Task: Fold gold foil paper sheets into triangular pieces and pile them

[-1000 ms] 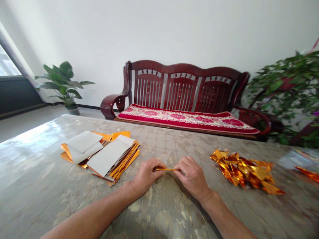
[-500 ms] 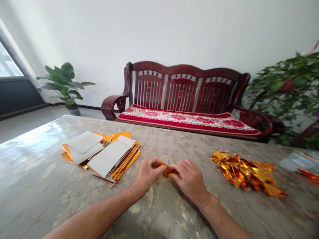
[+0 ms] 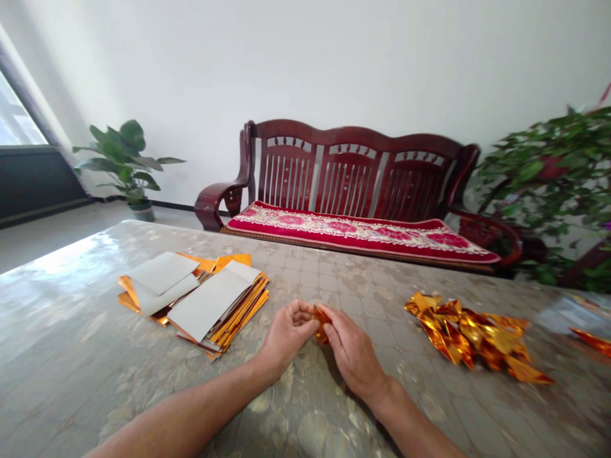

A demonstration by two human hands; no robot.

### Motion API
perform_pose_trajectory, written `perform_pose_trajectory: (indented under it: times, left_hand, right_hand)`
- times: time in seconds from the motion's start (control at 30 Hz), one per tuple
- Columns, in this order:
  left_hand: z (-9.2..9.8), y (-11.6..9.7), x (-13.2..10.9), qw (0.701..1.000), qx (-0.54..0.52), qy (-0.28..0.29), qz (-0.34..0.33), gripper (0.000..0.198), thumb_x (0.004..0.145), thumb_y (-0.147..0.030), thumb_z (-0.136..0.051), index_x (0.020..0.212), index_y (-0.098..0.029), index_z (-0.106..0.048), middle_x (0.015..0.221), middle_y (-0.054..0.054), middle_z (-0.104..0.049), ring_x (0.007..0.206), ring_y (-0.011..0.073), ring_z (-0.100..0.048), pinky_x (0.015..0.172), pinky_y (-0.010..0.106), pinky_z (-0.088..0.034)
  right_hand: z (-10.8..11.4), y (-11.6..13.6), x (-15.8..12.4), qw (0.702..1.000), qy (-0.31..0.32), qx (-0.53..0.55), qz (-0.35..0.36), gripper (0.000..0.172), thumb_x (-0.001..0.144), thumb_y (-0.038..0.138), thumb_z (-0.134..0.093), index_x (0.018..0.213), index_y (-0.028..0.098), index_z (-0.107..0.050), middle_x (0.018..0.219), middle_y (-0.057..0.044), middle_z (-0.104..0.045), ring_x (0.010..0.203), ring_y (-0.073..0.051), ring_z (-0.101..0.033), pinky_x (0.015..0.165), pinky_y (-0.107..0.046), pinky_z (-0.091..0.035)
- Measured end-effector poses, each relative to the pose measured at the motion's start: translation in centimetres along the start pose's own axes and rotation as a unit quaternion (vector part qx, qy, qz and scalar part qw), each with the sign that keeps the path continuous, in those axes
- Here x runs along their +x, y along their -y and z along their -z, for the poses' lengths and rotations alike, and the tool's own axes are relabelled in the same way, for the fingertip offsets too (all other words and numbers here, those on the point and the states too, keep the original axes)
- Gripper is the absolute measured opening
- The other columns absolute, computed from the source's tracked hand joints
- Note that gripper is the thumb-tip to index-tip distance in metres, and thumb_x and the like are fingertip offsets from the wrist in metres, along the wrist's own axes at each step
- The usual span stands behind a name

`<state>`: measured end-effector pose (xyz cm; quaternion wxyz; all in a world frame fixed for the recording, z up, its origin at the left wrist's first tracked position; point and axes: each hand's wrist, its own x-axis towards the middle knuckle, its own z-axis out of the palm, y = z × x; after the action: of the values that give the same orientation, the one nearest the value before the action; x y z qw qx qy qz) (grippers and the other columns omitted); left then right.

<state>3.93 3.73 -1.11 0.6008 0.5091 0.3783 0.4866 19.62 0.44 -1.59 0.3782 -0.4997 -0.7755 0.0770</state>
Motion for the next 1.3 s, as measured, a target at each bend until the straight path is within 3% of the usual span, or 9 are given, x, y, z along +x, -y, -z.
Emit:
perform_pose_trajectory:
  times: [0.13,0.3,0.5,0.77,1.13,1.3]
  left_hand:
    - [-0.6,-0.7,-0.1,0.999,0.034,-0.03,0.005,0.021,0.069,-0.033,-0.07,0.074,-0.015,-0.06,0.065,-0.002,-0.063,0.058,0.0108,-0.06,0.057,0.02,-0.047]
    - [-1.0,-1.2,-0.3,0.996,0.076,-0.047,-0.013,0.018,0.073,-0.032,-0.064,0.068,-0.015,-0.058,0.057,-0.003,-0.058,0.051,0.0091,-0.054,0.051,0.019,-0.042]
    - [-0.9,-1.2,-0.2,0.99,0.124,-0.047,-0.042,0.021,0.079,-0.033,-0.058,0.068,-0.015,-0.06,0.058,-0.003,-0.057,0.053,0.0092,-0.052,0.052,0.019,-0.041]
    - [-0.9,-1.4,-0.2,0.987,0.144,-0.059,-0.041,0.018,0.076,-0.029,-0.055,0.064,-0.016,-0.058,0.055,-0.004,-0.051,0.052,0.0084,-0.045,0.052,0.019,-0.037]
    - [-0.7,-1.1,0.1,0.998,0.028,-0.039,0.028,0.025,0.073,-0.038,-0.062,0.063,-0.016,-0.055,0.052,-0.005,-0.053,0.046,0.0084,-0.049,0.046,0.018,-0.039]
    - [-0.3,-1.2,0.3,0.998,-0.034,0.002,0.056,0.03,0.074,-0.043,-0.062,0.066,-0.016,-0.053,0.057,-0.004,-0.054,0.051,0.0099,-0.054,0.051,0.019,-0.045]
  right_hand:
    - [-0.1,0.2,0.1,0.999,-0.011,0.032,-0.031,0.033,0.099,0.027,-0.039,0.127,0.024,-0.056,0.117,-0.007,-0.069,0.104,-0.02,-0.067,0.09,-0.035,-0.054]
    - [-0.3,0.1,0.3,0.998,-0.037,0.057,-0.009,0.028,0.098,0.027,-0.041,0.118,0.024,-0.061,0.108,-0.007,-0.069,0.1,-0.019,-0.065,0.087,-0.032,-0.054]
    - [-0.7,-0.3,0.1,0.997,-0.049,0.063,0.018,0.034,0.098,0.023,-0.046,0.13,0.026,-0.055,0.107,-0.007,-0.064,0.1,-0.018,-0.062,0.087,-0.031,-0.053]
    - [-0.6,-0.2,0.1,0.995,-0.061,0.052,0.063,0.041,0.097,0.019,-0.047,0.135,0.029,-0.054,0.103,-0.006,-0.065,0.095,-0.017,-0.063,0.081,-0.029,-0.055]
    - [-0.5,0.1,0.0,0.983,-0.042,-0.12,0.129,0.044,0.098,0.014,-0.041,0.142,0.017,-0.045,0.097,-0.01,-0.063,0.09,-0.018,-0.062,0.077,-0.029,-0.055]
    - [-0.4,0.2,0.1,0.97,-0.041,-0.189,0.148,0.044,0.098,0.013,-0.037,0.141,0.015,-0.046,0.099,-0.01,-0.064,0.09,-0.019,-0.061,0.077,-0.029,-0.054]
